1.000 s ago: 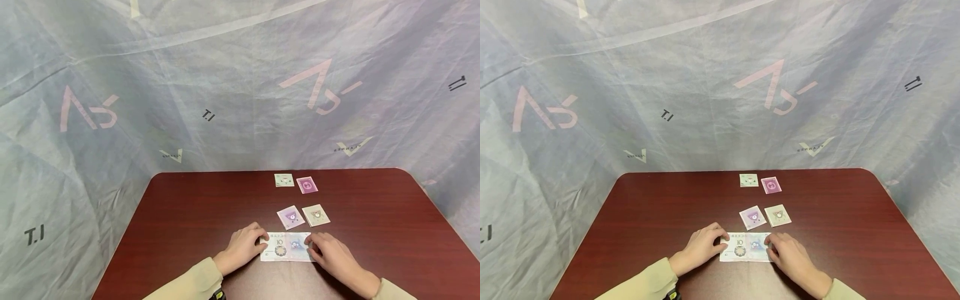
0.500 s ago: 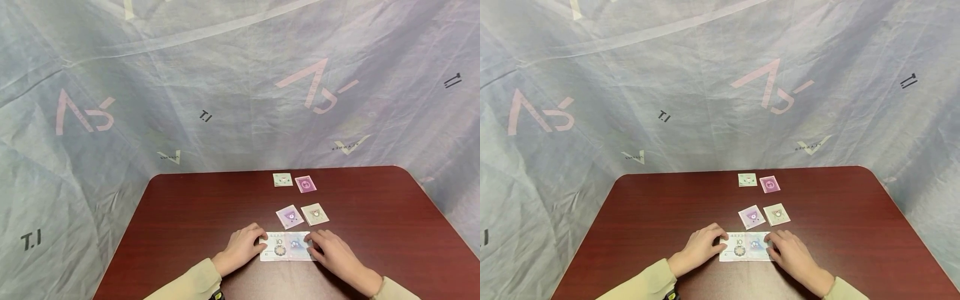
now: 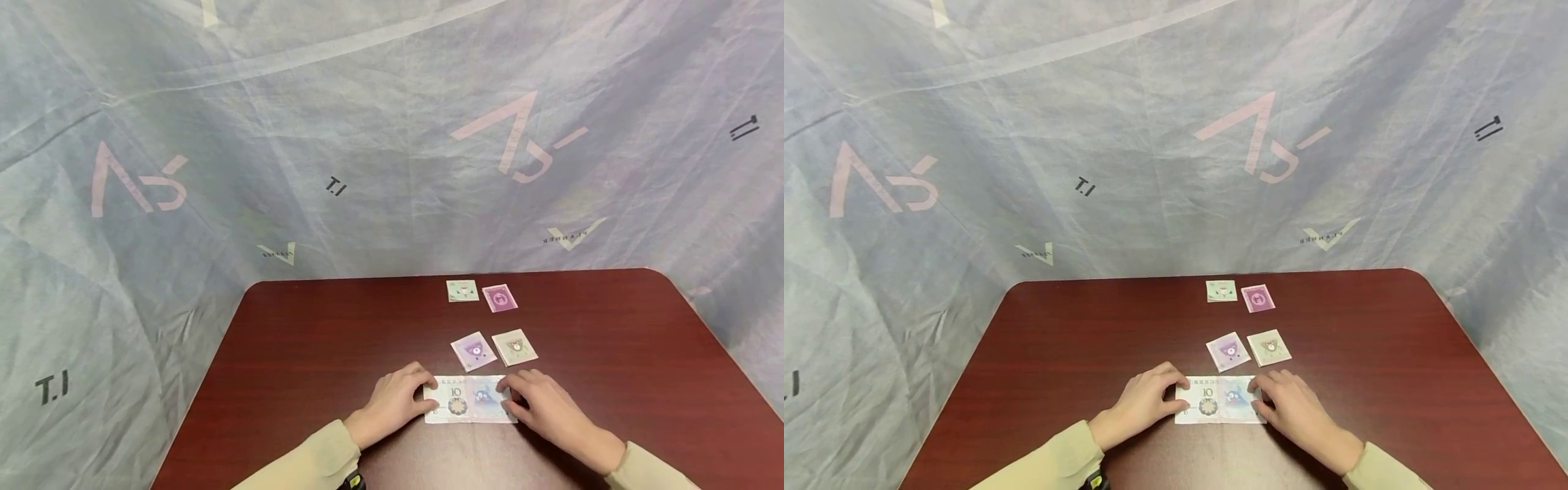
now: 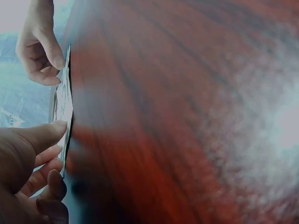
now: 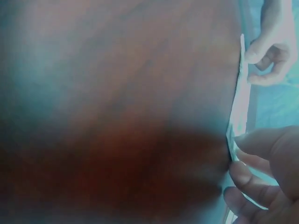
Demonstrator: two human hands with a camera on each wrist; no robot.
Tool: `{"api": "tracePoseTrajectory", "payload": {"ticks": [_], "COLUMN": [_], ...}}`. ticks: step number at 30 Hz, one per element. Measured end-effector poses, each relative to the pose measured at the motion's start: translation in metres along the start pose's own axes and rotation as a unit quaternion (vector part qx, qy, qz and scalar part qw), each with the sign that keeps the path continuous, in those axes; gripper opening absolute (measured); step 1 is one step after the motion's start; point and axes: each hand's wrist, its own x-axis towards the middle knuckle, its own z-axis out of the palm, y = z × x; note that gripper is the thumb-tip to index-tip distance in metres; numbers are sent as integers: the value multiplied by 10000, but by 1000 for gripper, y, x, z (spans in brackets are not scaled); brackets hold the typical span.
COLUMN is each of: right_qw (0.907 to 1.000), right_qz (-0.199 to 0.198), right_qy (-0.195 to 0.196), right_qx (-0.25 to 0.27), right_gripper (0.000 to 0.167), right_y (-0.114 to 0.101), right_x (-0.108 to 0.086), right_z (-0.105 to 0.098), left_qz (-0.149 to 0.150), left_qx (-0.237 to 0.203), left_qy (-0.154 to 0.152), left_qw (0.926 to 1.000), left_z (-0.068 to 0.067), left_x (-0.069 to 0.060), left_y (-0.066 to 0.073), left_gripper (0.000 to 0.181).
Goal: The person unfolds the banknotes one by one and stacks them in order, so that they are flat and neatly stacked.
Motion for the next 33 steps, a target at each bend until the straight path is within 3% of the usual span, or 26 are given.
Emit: {"api": "tracePoseTrajectory", "payload": {"ticks": [5,11,19,25,33], "right_qw": [9993,9976,9945,9949,9960], "right_qz": [84,482,941,798,542], "right_qy": [-300,-304,-463,-525,-623], "right_qx": [221,386,41,-336,-339], "right_gripper": [23,18,14,22,26], "right_y": [10,22,36,41,46], "right_x": [17,46,78,86,90], "right_z": [-4,-7,0,11,18], "left_qz": [-7,43,-59,-130,-82], "left_qx": [-35,0,-5,-6,46], "left_qy": [-22,-25,-142,-198,-115], "left_qw": [10000,10000,9999,9997,9999], "left_z": [-2,-3,-4,-3,-2], "left_x": [2,2,1,2,2], "left_y": [-2,-1,2,2,2], "left_gripper": [22,22,22,22,23]}}
